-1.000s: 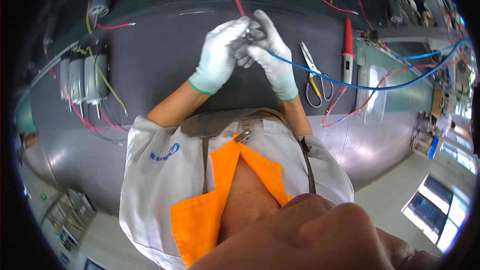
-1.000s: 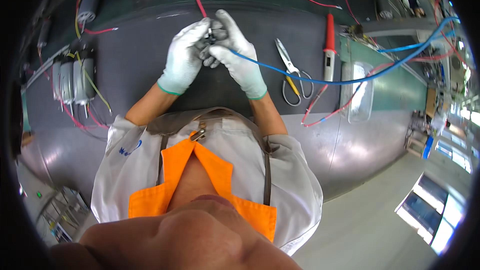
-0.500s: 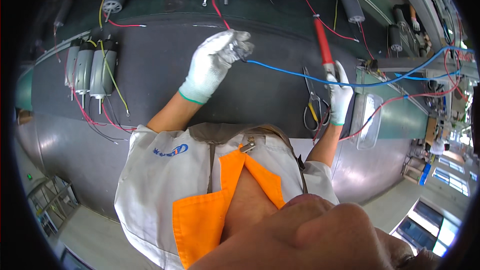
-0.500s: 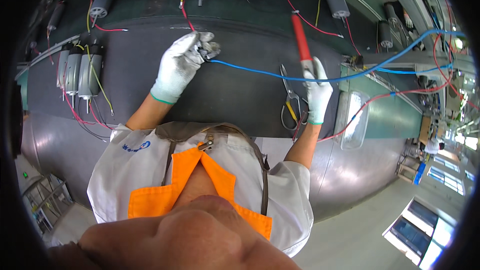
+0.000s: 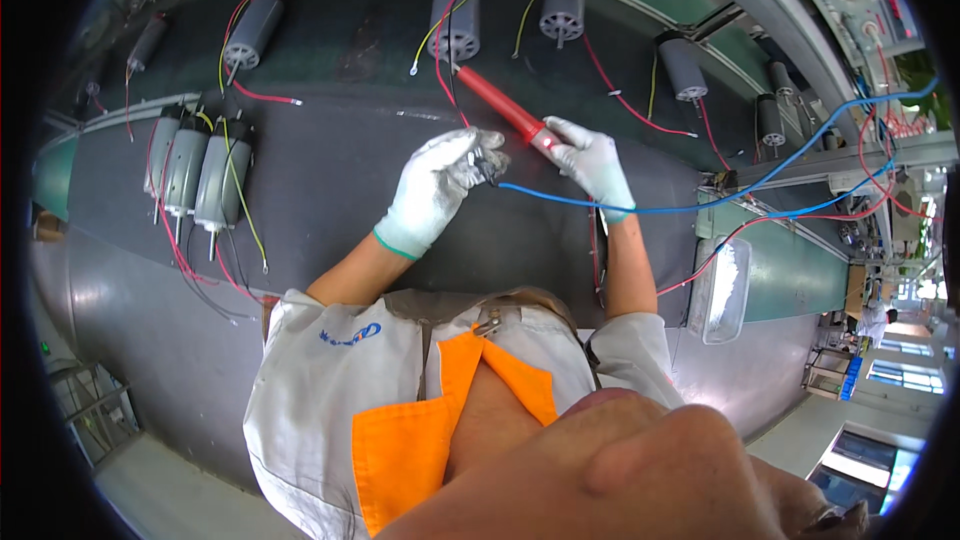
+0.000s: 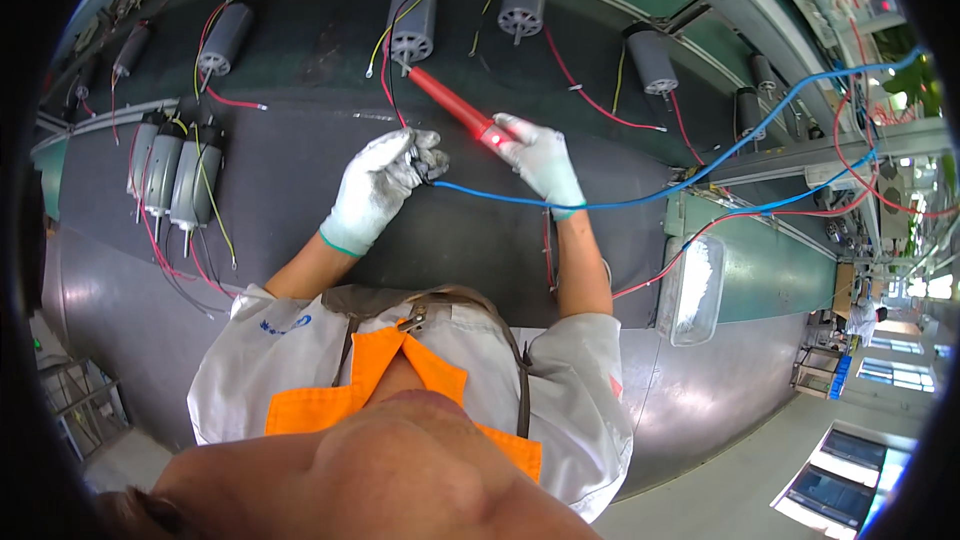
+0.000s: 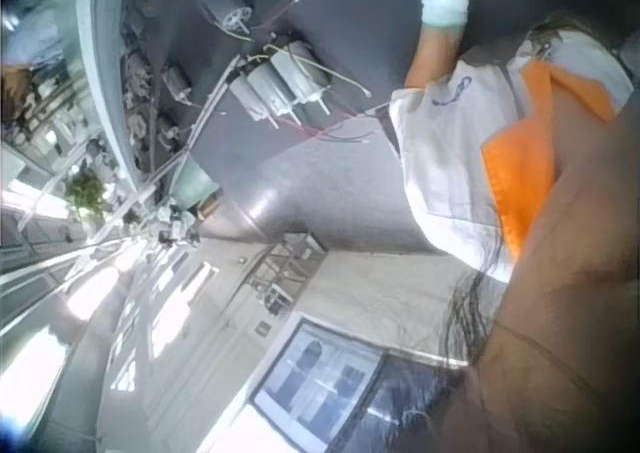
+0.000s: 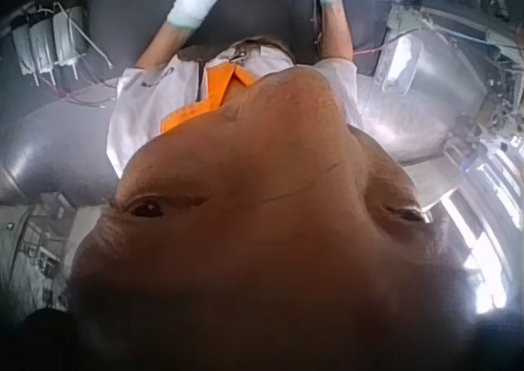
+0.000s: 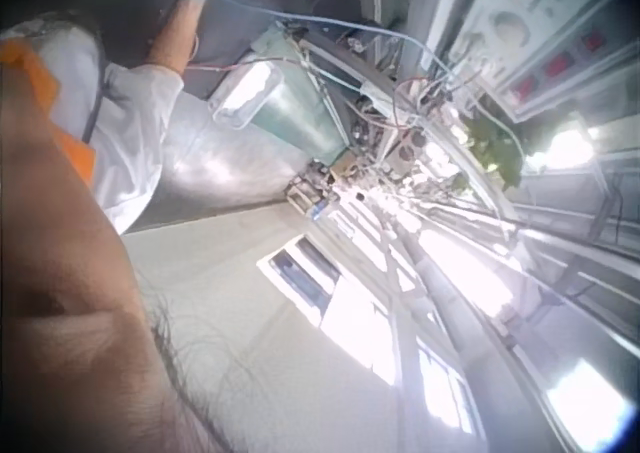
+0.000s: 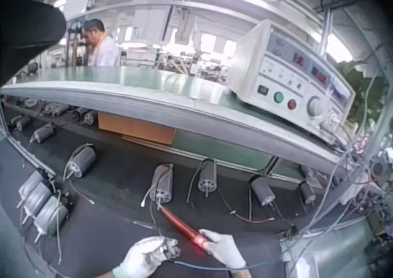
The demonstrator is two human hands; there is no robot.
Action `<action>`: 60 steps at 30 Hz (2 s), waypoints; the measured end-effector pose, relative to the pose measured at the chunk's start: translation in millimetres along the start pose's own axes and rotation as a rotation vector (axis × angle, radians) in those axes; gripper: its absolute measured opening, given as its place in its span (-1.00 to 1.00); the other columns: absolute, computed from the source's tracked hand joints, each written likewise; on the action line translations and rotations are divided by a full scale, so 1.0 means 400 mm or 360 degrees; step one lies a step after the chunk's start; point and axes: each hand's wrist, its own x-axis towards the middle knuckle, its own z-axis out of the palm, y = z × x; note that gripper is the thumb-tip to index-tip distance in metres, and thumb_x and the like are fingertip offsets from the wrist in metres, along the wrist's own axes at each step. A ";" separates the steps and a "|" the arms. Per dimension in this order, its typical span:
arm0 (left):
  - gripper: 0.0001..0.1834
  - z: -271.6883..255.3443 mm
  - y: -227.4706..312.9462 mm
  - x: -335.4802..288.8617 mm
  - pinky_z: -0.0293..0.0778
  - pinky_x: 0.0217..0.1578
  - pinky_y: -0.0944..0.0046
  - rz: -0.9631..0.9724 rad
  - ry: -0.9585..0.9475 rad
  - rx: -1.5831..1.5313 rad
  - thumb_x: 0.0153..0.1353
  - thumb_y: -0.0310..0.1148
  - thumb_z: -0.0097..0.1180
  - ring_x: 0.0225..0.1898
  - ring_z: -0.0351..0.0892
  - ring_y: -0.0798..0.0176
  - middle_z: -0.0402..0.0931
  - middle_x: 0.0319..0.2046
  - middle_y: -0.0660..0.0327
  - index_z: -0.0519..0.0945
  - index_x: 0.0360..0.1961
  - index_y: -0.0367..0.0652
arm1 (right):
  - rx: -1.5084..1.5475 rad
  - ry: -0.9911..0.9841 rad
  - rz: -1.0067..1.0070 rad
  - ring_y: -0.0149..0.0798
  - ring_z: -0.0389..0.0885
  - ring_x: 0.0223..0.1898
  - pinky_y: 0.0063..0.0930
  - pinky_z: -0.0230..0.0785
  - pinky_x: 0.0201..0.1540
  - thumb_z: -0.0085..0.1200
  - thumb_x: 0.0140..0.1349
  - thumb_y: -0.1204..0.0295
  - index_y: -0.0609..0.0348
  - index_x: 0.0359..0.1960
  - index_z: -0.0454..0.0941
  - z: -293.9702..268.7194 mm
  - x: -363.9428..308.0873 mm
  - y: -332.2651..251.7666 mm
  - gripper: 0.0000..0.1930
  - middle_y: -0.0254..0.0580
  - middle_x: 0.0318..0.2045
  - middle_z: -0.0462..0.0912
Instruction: The person assembles cylindrical electric motors by inserting wires into the motor housing and securing them with pliers. They then use a red testing tool to check the connections on each motor before placing it on the table and picking up the next one.
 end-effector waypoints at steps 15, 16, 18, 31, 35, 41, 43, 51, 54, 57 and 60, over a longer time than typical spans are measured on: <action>-0.67 -0.013 -0.060 0.029 0.57 -0.01 0.17 -0.0404 0.0032 0.0183 0.48 -0.17 0.11 -0.08 0.70 0.20 0.71 -0.08 0.11 0.68 -0.04 -0.24 | 0.0249 0.0627 0.0222 -0.29 0.66 -0.12 -0.38 0.51 0.03 0.30 0.24 0.39 0.00 0.55 0.20 -0.091 -0.410 -0.067 -0.17 -0.16 -0.01 0.68; -0.60 0.021 -0.055 0.024 0.57 -0.04 0.19 -0.0454 0.0069 0.0259 0.49 -0.10 0.08 -0.19 0.69 0.24 0.73 -0.20 0.12 0.70 -0.11 -0.28 | 0.0667 0.0347 0.0037 -0.28 0.67 -0.11 -0.36 0.53 0.01 0.27 0.32 0.30 0.22 0.56 0.07 -0.059 -0.379 -0.078 -0.14 0.05 0.05 0.63; -0.59 0.001 -0.051 0.021 0.54 -0.13 0.27 -0.0295 0.0052 0.0660 0.50 -0.12 0.07 -0.24 0.68 0.31 0.73 -0.27 0.15 0.72 -0.16 -0.30 | 0.0959 0.0071 -0.0120 -0.25 0.71 -0.16 -0.38 0.51 0.04 0.10 0.46 0.28 0.38 0.39 0.36 0.058 -0.313 -0.139 -0.43 0.03 -0.03 0.71; -0.17 -0.165 0.456 -0.303 0.43 0.15 -0.04 0.0825 0.1563 0.4058 0.04 -0.10 0.46 0.18 0.50 -0.07 0.52 0.13 0.03 0.40 0.31 -0.14 | 0.0107 -0.0243 0.0228 -0.53 0.65 -0.26 -0.59 0.51 -0.11 0.10 0.41 0.40 0.27 0.29 0.52 0.128 -0.241 -0.172 -0.56 -0.11 -0.24 0.74; 0.12 -0.224 0.518 -0.350 0.51 0.09 -0.07 -0.0241 0.2032 0.3881 0.04 0.09 0.45 0.09 0.60 -0.10 0.52 0.14 -0.08 0.17 0.53 -0.10 | -0.0165 -0.0396 -0.0159 -0.41 0.72 -0.17 -0.51 0.53 -0.05 0.10 0.39 0.44 0.32 0.25 0.55 0.159 -0.208 -0.159 -0.58 -0.07 -0.15 0.77; 0.17 -0.279 0.620 -0.345 0.50 0.18 -0.02 -0.0281 0.1582 0.3551 -0.01 0.14 0.36 0.18 0.56 -0.25 0.46 0.22 -0.26 0.12 0.54 -0.18 | -0.0099 -0.0543 -0.0239 -0.32 0.72 -0.23 -0.44 0.53 -0.11 0.15 0.37 0.43 0.29 0.21 0.58 0.214 -0.156 -0.177 -0.60 -0.04 -0.14 0.76; 0.21 -0.283 0.583 -0.364 0.52 0.17 0.00 -0.0181 0.1625 0.3588 -0.08 0.17 0.36 0.15 0.58 -0.25 0.46 0.18 -0.27 0.12 0.52 -0.20 | 0.0010 -0.0587 -0.0364 -0.45 0.57 -0.41 -0.47 0.47 -0.27 0.18 0.36 0.43 0.28 0.20 0.58 0.254 -0.166 -0.198 -0.60 -0.13 -0.25 0.73; 0.17 0.024 0.219 -0.381 0.54 0.08 -0.01 -0.0296 0.0882 0.3362 -0.19 -0.05 0.44 0.06 0.59 -0.23 0.47 0.05 -0.20 0.19 0.48 -0.18 | 0.0001 -0.0671 -0.0405 0.05 0.75 -0.12 -0.20 0.55 -0.06 0.17 0.36 0.37 0.25 0.17 0.60 0.284 -0.191 -0.155 -0.61 0.16 -0.06 0.73; 0.18 0.065 0.145 -0.334 0.53 0.10 -0.01 -0.0456 0.0479 0.3181 -0.12 -0.04 0.44 0.09 0.57 -0.25 0.45 0.12 -0.20 0.14 0.52 -0.16 | -0.0295 -0.0463 -0.0525 0.15 0.70 -0.07 -0.13 0.52 -0.03 0.15 0.36 0.34 0.27 0.16 0.56 0.250 -0.216 -0.154 -0.60 0.20 -0.11 0.71; -0.03 0.061 0.085 -0.267 0.50 0.13 0.00 -0.0267 0.0049 0.2909 0.08 -0.10 0.36 0.13 0.56 -0.23 0.48 0.15 -0.19 0.24 0.48 -0.21 | -0.0470 -0.0308 -0.0103 0.17 0.70 -0.11 -0.11 0.52 -0.06 0.15 0.35 0.32 0.28 0.18 0.53 0.159 -0.257 -0.160 -0.57 0.21 -0.14 0.70; -0.44 0.027 0.109 -0.212 0.49 0.13 0.07 0.0108 -0.0474 0.2692 0.28 -0.33 0.17 0.10 0.60 -0.19 0.59 0.08 -0.13 0.48 0.30 -0.27 | -0.0307 -0.0097 -0.0068 0.17 0.69 -0.14 -0.09 0.52 -0.09 0.13 0.35 0.33 0.30 0.20 0.50 0.125 -0.317 -0.094 -0.55 0.23 -0.12 0.68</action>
